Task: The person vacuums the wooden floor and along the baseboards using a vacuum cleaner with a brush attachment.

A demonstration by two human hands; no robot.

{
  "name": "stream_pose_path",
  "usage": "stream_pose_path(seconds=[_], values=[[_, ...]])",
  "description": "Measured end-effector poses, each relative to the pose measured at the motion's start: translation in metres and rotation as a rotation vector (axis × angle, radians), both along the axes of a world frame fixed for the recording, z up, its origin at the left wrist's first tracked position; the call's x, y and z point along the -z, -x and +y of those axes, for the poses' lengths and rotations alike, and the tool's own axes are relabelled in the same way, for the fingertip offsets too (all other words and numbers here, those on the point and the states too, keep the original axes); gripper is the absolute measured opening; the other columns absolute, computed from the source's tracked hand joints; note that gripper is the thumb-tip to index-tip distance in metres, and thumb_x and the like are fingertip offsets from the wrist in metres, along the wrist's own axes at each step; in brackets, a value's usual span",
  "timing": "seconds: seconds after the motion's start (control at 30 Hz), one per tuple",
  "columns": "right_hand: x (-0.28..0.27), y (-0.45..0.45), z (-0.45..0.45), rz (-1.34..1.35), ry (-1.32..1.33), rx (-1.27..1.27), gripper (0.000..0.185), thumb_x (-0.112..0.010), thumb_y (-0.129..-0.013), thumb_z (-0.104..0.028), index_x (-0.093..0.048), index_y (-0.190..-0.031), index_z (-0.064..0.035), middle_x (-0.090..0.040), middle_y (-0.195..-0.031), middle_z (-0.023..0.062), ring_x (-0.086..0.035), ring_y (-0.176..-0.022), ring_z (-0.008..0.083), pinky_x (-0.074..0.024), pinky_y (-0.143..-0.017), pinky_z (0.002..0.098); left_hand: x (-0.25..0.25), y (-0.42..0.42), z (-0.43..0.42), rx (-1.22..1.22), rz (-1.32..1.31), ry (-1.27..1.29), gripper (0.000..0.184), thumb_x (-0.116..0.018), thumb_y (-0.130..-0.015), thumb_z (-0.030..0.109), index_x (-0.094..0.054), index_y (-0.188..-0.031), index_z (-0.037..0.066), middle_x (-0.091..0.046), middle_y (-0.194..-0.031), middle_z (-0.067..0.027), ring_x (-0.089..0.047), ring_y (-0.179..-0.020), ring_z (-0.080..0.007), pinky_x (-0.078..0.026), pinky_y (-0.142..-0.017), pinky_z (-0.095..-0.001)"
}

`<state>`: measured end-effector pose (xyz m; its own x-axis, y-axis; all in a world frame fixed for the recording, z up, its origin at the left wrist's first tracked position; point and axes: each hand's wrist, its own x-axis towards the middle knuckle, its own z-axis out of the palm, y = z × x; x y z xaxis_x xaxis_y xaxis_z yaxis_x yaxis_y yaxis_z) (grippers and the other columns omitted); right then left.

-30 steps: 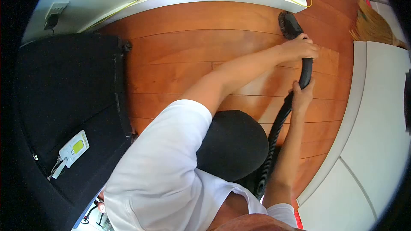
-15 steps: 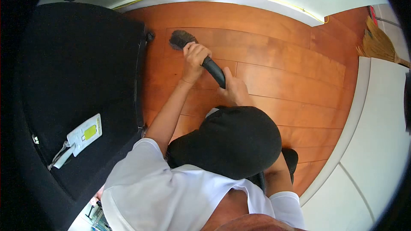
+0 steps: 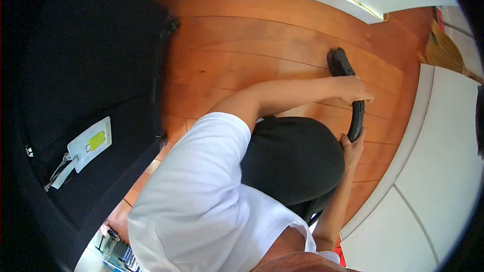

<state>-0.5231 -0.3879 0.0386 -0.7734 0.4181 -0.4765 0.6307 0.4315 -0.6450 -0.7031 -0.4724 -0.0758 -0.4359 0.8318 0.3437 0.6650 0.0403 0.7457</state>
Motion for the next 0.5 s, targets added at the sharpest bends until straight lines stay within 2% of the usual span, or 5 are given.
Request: stream_pose_path(seconds=[0.17,0.23,0.27,0.3,0.5], values=[[0.067,0.01,-0.027,0.049,-0.066,-0.561,0.052,-0.069,-0.081,-0.009,-0.044,-0.126,-0.0013,-0.059,-0.077,0.0063,-0.066,-0.074,0.0188,-0.0503,-0.067,0.0352,-0.001,-0.019,-0.14,-0.263,-0.01,0.195,0.022,-0.072,-0.07,0.012,-0.06,-0.088,0.015,-0.068,-0.085,-0.0081,-0.067,-0.083,-0.031,-0.048,-0.074,-0.0465],[0.108,0.019,-0.08,-0.104,0.178,-0.276,0.053,-0.071,-0.079,-0.01,-0.046,-0.126,-0.0041,-0.062,-0.079,0.0131,-0.067,-0.078,0.0301,-0.0497,-0.07,0.0406,0.005,-0.045,-0.221,-0.494,0.102,0.109,0.024,-0.072,-0.069,0.009,-0.063,-0.09,0.015,-0.068,-0.087,-0.0062,-0.065,-0.087,-0.0278,-0.046,-0.081,-0.0424],[0.112,0.029,-0.113,-0.134,0.203,-0.334,0.053,-0.072,-0.079,-0.011,-0.047,-0.126,-0.0057,-0.063,-0.08,0.0171,-0.067,-0.081,0.0361,-0.0494,-0.071,0.0434,0.007,-0.058,-0.255,-0.626,0.108,0.093,0.025,-0.072,-0.068,0.007,-0.065,-0.091,0.015,-0.067,-0.086,-0.0052,-0.064,-0.088,-0.0257,-0.045,-0.083,-0.0414],[0.085,0.047,-0.143,-0.056,0.034,-0.796,0.053,-0.072,-0.078,-0.011,-0.048,-0.125,-0.0074,-0.064,-0.082,0.0222,-0.066,-0.083,0.0426,-0.049,-0.072,0.0465,0.006,-0.063,-0.287,-0.708,0.169,0.167,0.022,-0.071,-0.07,0.008,-0.066,-0.09,0.015,-0.066,-0.083,-0.0037,-0.064,-0.086,-0.026,-0.045,-0.081,-0.0402],[0.065,0.092,-0.201,-0.042,0.049,-0.936,0.053,-0.073,-0.076,-0.012,-0.048,-0.124,-0.0127,-0.065,-0.087,0.0267,-0.064,-0.088,0.048,-0.048,-0.071,0.0504,-0.001,-0.056,-0.338,-0.896,0.152,0.232,0.014,-0.066,-0.075,0.006,-0.059,-0.085,0.013,-0.062,-0.079,-0.0044,-0.061,-0.082,-0.0279,-0.042,-0.076,-0.0418]])
